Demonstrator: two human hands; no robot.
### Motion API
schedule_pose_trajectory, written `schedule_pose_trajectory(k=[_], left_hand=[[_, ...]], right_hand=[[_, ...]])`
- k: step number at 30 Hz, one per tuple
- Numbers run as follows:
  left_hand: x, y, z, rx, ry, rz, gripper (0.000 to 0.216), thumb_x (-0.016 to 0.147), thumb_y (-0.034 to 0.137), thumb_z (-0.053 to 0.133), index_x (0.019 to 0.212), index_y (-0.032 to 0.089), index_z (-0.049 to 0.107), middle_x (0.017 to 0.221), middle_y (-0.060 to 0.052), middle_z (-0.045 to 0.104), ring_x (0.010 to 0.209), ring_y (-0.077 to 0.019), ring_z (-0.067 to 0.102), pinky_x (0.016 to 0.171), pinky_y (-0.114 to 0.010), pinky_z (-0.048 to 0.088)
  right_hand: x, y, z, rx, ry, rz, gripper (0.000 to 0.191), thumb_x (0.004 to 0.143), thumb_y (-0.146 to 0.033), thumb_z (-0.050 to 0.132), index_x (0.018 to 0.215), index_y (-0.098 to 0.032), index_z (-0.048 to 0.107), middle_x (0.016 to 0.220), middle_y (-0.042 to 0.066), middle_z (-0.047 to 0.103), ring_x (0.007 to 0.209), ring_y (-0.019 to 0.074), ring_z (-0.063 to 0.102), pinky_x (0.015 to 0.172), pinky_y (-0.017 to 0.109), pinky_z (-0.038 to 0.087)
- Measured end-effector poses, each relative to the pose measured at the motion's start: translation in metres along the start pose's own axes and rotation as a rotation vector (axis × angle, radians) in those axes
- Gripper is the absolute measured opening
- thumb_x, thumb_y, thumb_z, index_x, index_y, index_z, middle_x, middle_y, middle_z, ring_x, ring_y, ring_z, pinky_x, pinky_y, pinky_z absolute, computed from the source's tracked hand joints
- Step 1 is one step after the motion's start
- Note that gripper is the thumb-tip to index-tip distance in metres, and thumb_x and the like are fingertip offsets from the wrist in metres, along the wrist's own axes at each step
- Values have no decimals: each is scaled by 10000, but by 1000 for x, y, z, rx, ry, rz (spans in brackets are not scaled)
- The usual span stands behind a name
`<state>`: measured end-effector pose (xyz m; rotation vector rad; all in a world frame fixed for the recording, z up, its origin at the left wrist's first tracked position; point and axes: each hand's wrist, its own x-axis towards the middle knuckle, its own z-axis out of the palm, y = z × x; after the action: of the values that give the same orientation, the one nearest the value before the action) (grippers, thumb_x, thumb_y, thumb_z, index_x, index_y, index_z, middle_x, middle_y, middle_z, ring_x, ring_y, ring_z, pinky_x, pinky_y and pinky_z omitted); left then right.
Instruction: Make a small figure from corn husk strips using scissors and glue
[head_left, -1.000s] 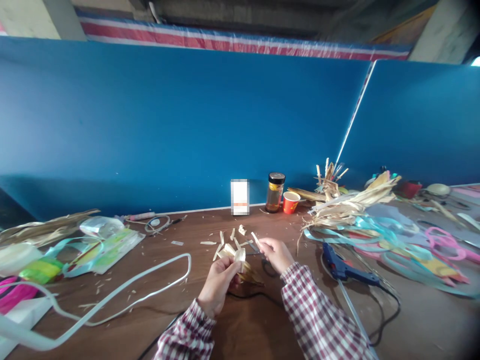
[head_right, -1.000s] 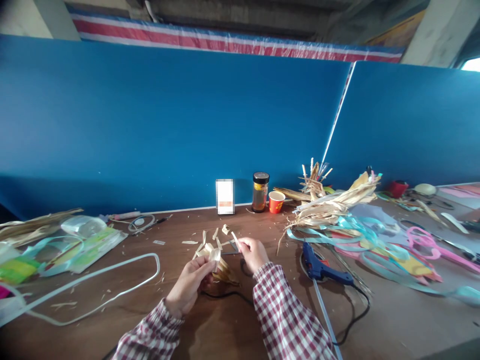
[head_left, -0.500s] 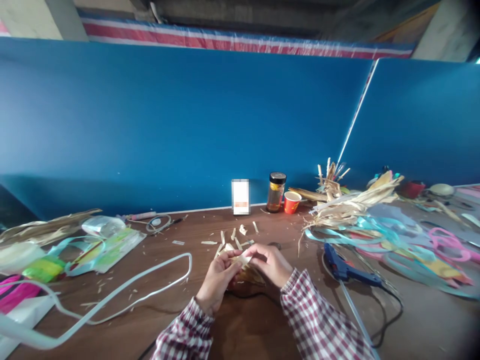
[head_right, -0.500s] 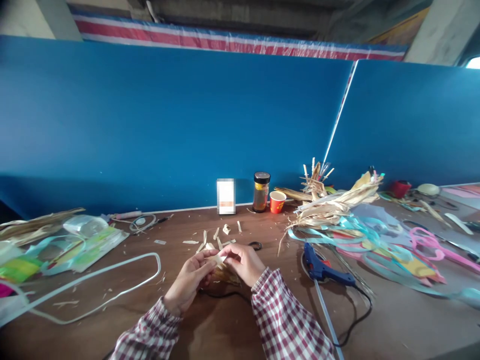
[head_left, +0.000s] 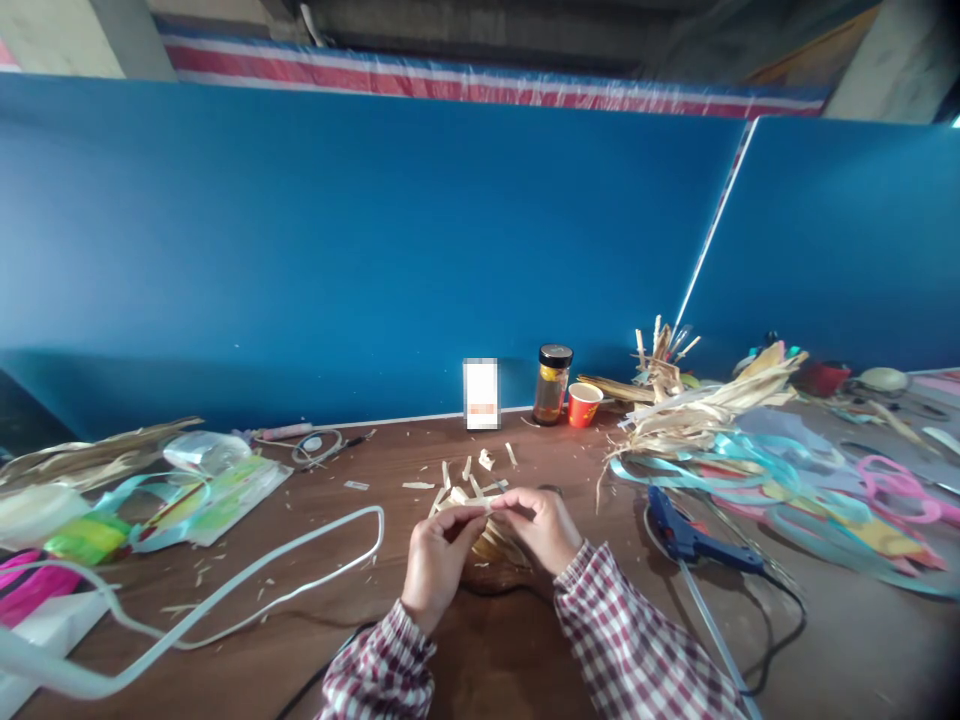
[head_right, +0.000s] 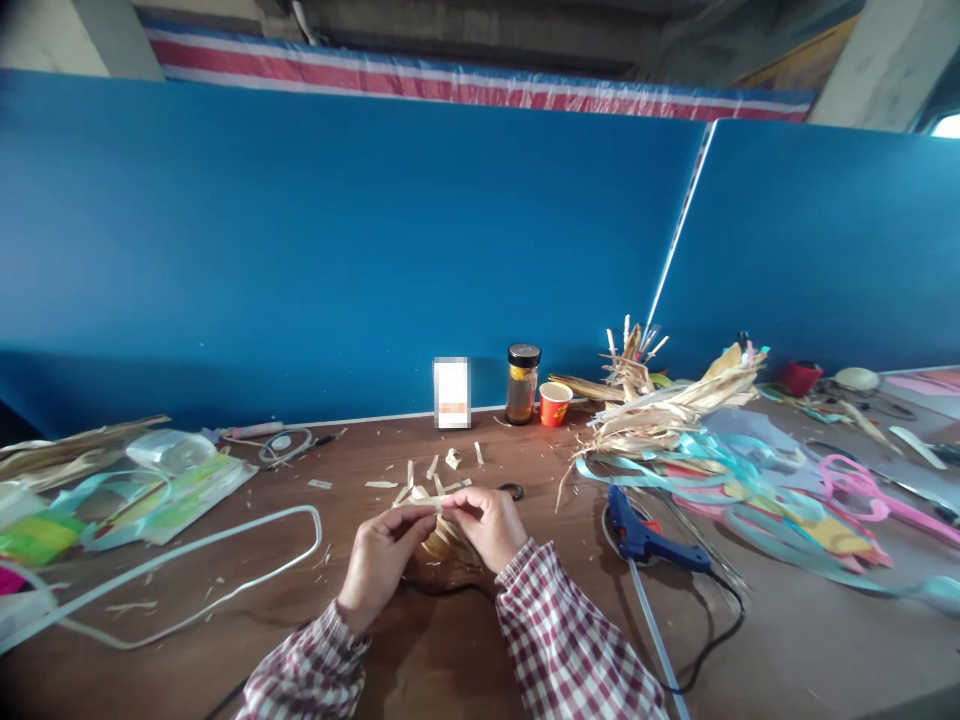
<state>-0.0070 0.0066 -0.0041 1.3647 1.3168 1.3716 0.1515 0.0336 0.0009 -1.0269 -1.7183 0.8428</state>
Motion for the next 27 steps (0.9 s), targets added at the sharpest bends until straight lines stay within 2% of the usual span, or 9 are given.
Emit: schedule_pose_trajectory(k=[4, 8, 12, 16, 27], left_hand=[[-1, -1, 2, -65, 2, -63, 247, 636, 337, 718, 829, 184, 736, 765, -61, 725, 697, -203, 650, 667, -284, 518], [-1, -4, 4, -204, 12, -155, 253, 633, 355, 723, 797, 162, 726, 675, -47, 714, 658, -183, 656, 652, -270, 529], [0, -7, 5, -300, 18, -215, 277, 614, 351, 741, 801, 147, 725, 709, -46, 714, 687, -175, 653, 679, -264, 525], [-1, -4, 5, -348, 61, -281, 299, 559, 343, 778, 743, 116, 716, 641, -37, 688, 604, -143, 621, 619, -239, 512], [-2, 3, 7, -421, 122, -340, 315, 488, 341, 811, 669, 113, 693, 590, -11, 658, 554, -110, 592, 603, -241, 513]], right_hand=[[0, 1, 3, 55, 21, 49, 185, 760, -353, 627, 794, -181, 688, 795, 43, 714, 737, 189, 659, 691, 291, 516], [0, 1, 5, 110, 12, 131, 182, 743, -342, 637, 773, -166, 675, 732, 34, 699, 663, 165, 636, 626, 262, 501], [1, -1, 6, 225, 15, 189, 215, 730, -372, 643, 737, -158, 660, 687, 20, 680, 629, 145, 616, 610, 253, 495], [1, -1, 6, 289, 24, 251, 250, 707, -408, 658, 718, -159, 646, 651, 7, 664, 598, 135, 603, 593, 252, 493], [0, -5, 8, 270, 60, 240, 254, 695, -414, 659, 688, -163, 619, 584, -4, 629, 543, 124, 569, 543, 239, 453]])
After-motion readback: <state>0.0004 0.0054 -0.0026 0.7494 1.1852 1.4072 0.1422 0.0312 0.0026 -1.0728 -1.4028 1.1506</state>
